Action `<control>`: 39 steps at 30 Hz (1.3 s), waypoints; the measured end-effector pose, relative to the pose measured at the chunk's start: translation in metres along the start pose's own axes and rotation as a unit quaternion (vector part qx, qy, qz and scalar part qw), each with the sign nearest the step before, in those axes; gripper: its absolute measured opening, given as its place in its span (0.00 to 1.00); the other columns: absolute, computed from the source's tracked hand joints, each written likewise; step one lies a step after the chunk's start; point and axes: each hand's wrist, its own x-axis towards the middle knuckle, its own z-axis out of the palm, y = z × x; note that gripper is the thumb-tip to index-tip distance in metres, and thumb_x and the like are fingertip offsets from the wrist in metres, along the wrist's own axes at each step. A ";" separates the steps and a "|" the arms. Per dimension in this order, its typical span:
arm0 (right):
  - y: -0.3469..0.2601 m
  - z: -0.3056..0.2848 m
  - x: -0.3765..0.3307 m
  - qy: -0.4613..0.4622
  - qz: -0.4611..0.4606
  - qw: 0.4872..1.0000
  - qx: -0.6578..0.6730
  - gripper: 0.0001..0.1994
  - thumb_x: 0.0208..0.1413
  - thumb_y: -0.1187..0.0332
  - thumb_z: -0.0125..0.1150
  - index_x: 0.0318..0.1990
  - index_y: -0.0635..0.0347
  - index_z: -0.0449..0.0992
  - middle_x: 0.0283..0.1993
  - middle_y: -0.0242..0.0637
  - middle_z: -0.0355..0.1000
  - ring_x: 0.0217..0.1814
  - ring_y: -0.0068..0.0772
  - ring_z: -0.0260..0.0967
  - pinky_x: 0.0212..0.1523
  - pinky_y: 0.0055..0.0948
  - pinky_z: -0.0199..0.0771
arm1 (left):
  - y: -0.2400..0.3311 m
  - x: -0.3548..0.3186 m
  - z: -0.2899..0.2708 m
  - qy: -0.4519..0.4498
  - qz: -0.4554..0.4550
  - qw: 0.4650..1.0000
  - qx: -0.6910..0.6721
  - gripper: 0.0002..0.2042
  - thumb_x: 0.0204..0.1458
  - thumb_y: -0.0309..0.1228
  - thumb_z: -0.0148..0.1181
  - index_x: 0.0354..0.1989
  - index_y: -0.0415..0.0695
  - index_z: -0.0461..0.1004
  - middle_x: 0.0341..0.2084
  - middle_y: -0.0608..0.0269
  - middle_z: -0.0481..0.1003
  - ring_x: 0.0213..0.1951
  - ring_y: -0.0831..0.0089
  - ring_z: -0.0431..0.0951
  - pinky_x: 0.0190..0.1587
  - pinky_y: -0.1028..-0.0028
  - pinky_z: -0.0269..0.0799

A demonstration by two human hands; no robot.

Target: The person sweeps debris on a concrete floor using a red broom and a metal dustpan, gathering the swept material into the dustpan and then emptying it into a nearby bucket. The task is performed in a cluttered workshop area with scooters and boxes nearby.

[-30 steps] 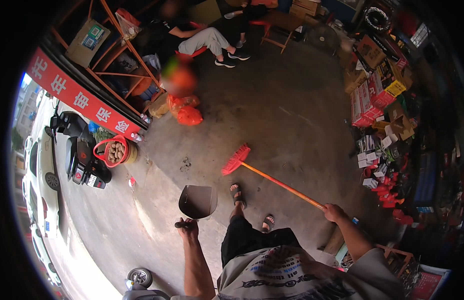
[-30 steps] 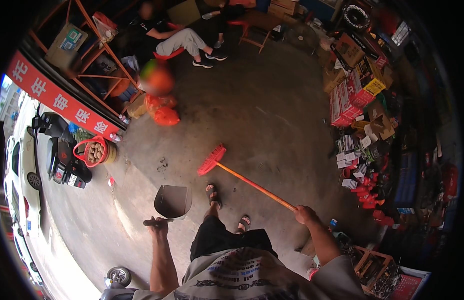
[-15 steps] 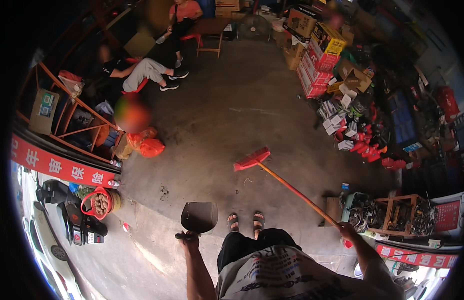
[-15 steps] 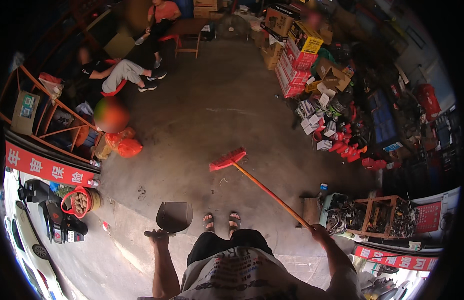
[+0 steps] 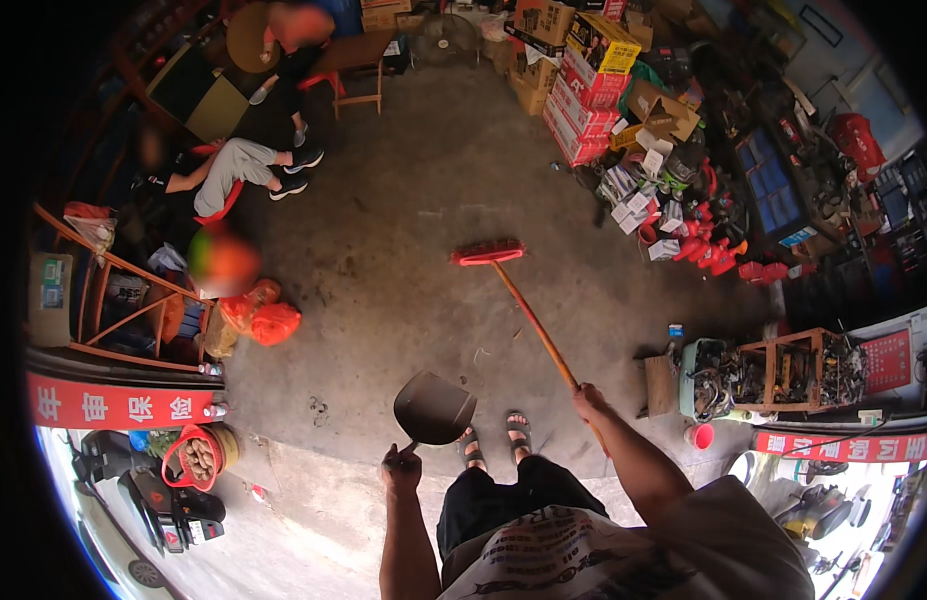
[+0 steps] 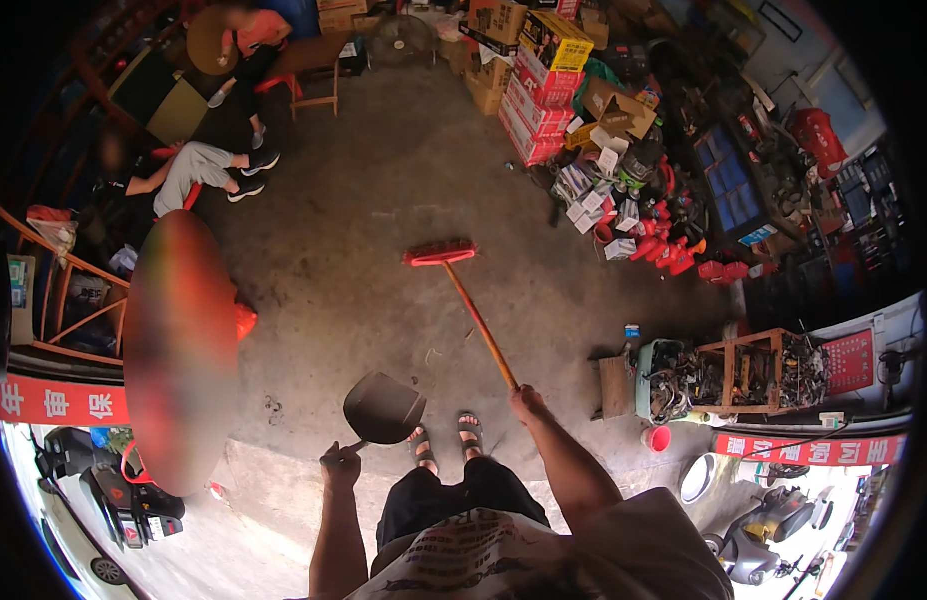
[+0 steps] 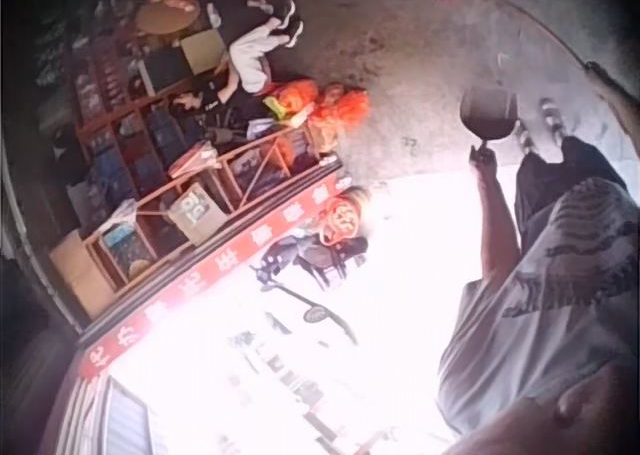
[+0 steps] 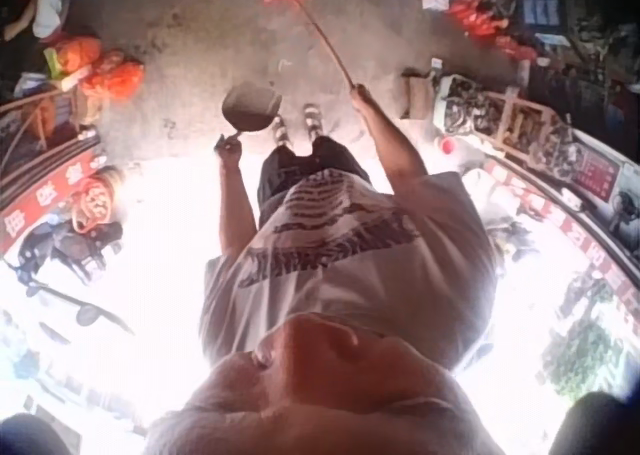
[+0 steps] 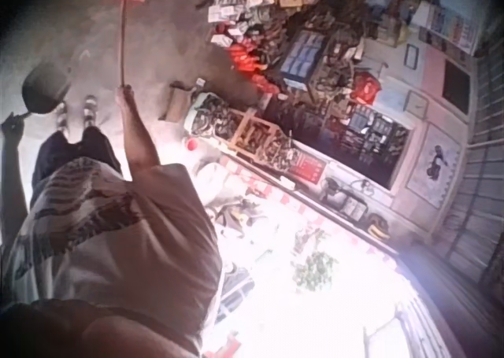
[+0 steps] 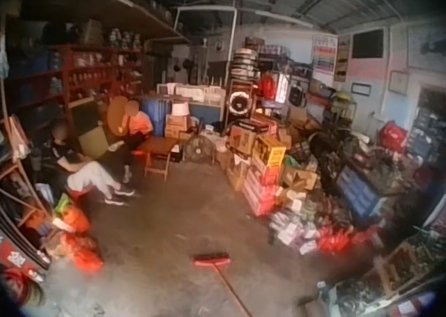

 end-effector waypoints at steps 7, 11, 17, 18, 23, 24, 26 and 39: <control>0.153 0.009 -0.115 -0.006 -0.003 0.989 -0.150 0.10 0.51 0.66 0.45 0.34 0.61 0.68 0.36 0.55 0.70 0.40 0.58 0.68 0.39 0.50 0.69 | -0.009 0.020 0.047 0.031 -0.161 0.974 -0.156 0.10 0.53 0.36 0.44 0.27 0.45 0.67 0.16 0.65 0.68 0.19 0.75 0.67 0.24 0.76 0.63; 0.180 0.010 -0.193 -0.017 -0.046 0.981 -0.189 0.08 0.51 0.69 0.44 0.33 0.62 0.68 0.34 0.52 0.70 0.40 0.55 0.68 0.39 0.49 0.69 | -0.006 0.041 0.033 0.064 -0.236 0.958 -0.151 0.10 0.52 0.32 0.46 0.19 0.46 0.61 0.14 0.63 0.65 0.18 0.73 0.65 0.22 0.75 0.61; 0.189 0.016 -0.233 -0.073 -0.001 0.980 -0.185 0.09 0.53 0.66 0.43 0.37 0.59 0.68 0.38 0.51 0.68 0.37 0.53 0.69 0.36 0.46 0.71 | -0.006 0.052 0.021 0.100 -0.282 0.952 -0.067 0.06 0.47 0.29 0.45 0.23 0.43 0.66 0.15 0.64 0.67 0.19 0.74 0.67 0.22 0.78 0.63; 0.202 0.021 -0.220 -0.133 -0.034 0.940 -0.312 0.11 0.54 0.64 0.44 0.40 0.58 0.68 0.41 0.51 0.68 0.37 0.54 0.69 0.36 0.46 0.71 | -0.008 0.054 0.015 0.109 -0.288 0.949 -0.066 0.07 0.47 0.30 0.44 0.23 0.43 0.66 0.15 0.64 0.67 0.19 0.74 0.67 0.22 0.78 0.63; 0.174 0.041 -0.188 0.009 -0.035 0.984 -0.175 0.15 0.51 0.59 0.50 0.42 0.56 0.68 0.38 0.52 0.70 0.39 0.57 0.68 0.36 0.46 0.70 | -0.003 0.050 0.009 0.125 -0.278 0.952 -0.010 0.05 0.47 0.31 0.45 0.23 0.46 0.66 0.15 0.66 0.67 0.19 0.75 0.67 0.21 0.78 0.62; 0.176 0.040 -0.189 0.013 -0.033 0.990 -0.140 0.14 0.51 0.60 0.50 0.42 0.56 0.69 0.37 0.52 0.71 0.38 0.55 0.68 0.36 0.45 0.70 | -0.002 0.045 0.015 0.131 -0.274 0.953 -0.003 0.05 0.46 0.30 0.46 0.22 0.46 0.66 0.15 0.66 0.67 0.19 0.75 0.67 0.21 0.78 0.62; 0.163 0.036 -0.189 0.020 -0.035 0.997 -0.070 0.12 0.51 0.63 0.50 0.41 0.56 0.70 0.35 0.50 0.71 0.38 0.53 0.69 0.35 0.43 0.70 | 0.002 0.045 0.012 0.157 -0.285 0.945 -0.009 0.03 0.45 0.29 0.48 0.22 0.46 0.65 0.15 0.67 0.67 0.19 0.75 0.67 0.20 0.78 0.62; 0.071 0.000 -0.126 0.054 0.072 0.979 0.185 0.09 0.56 0.62 0.46 0.39 0.54 0.68 0.12 0.27 0.57 0.07 0.20 0.53 0.06 0.24 0.54 | -0.004 0.047 0.014 0.087 -0.286 0.954 -0.017 0.09 0.51 0.32 0.48 0.22 0.44 0.63 0.13 0.66 0.64 0.18 0.75 0.66 0.20 0.78 0.62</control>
